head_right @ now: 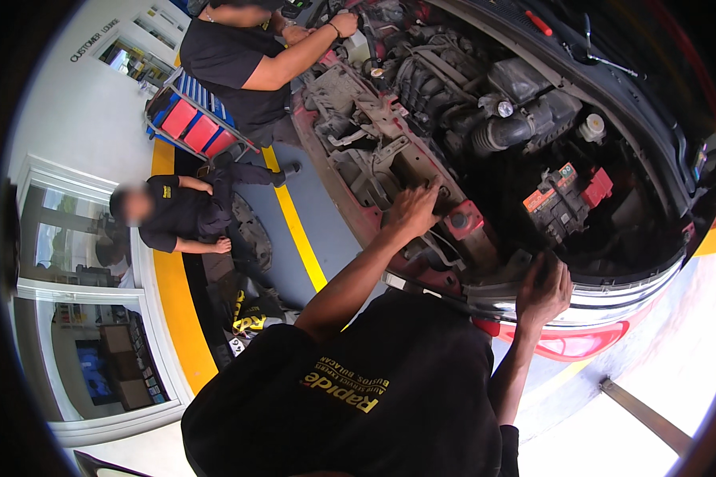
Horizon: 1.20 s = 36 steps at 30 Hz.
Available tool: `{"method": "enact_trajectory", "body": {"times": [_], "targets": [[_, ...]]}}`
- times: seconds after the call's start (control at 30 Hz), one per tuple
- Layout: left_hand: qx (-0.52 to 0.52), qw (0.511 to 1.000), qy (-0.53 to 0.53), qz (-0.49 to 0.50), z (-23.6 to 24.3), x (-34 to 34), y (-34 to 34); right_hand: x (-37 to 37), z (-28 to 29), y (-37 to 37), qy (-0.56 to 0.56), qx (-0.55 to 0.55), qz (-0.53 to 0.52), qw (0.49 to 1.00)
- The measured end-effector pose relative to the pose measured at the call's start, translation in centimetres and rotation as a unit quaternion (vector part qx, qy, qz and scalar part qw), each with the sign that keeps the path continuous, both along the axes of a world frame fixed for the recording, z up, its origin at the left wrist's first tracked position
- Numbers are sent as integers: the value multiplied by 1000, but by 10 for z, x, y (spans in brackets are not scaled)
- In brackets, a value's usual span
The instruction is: The person works under the hood of a red car, using a screwdriver to loosen and remove fasteners from a plastic engine cover. A coworker assists by holding parts and using a power tool. The person removes the cover and sets it aside, then continues to adjust components within the engine bay.
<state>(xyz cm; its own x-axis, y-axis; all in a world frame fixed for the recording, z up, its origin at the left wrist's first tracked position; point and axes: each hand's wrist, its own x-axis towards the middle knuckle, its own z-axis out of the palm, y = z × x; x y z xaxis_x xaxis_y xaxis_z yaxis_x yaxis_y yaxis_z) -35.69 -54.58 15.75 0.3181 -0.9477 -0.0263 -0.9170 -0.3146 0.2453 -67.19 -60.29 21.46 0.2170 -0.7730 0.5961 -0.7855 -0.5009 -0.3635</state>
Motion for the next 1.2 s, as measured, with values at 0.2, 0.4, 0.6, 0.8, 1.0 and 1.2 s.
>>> {"method": "enact_trajectory", "body": {"times": [0.2, 0.4, 0.6, 0.8, 1.0, 1.2], "targets": [[47, 993, 92, 48, 10, 5, 0, 0, -1, -2, -1, -4, -2, 1000], [18, 996, 75, 41, 6, 7, 4, 1, 2, -3, -5, 4, 6, 1000], [21, 995, 88, 36, -1, 12, -1, 2, 5, -3, -21, 11, 14, 1000], [-72, 990, 116, -32, 12, 13, 9, 3, 7, -4, -9, 6, 7, 1000], [-50, 976, 158, -138, 69, 1, 21, 3, 5, -5, -18, 11, 11, 1000], [-7, 951, 122, -283, 57, -56, 44, 4, 3, -9, -28, 13, 14, 999]]}}
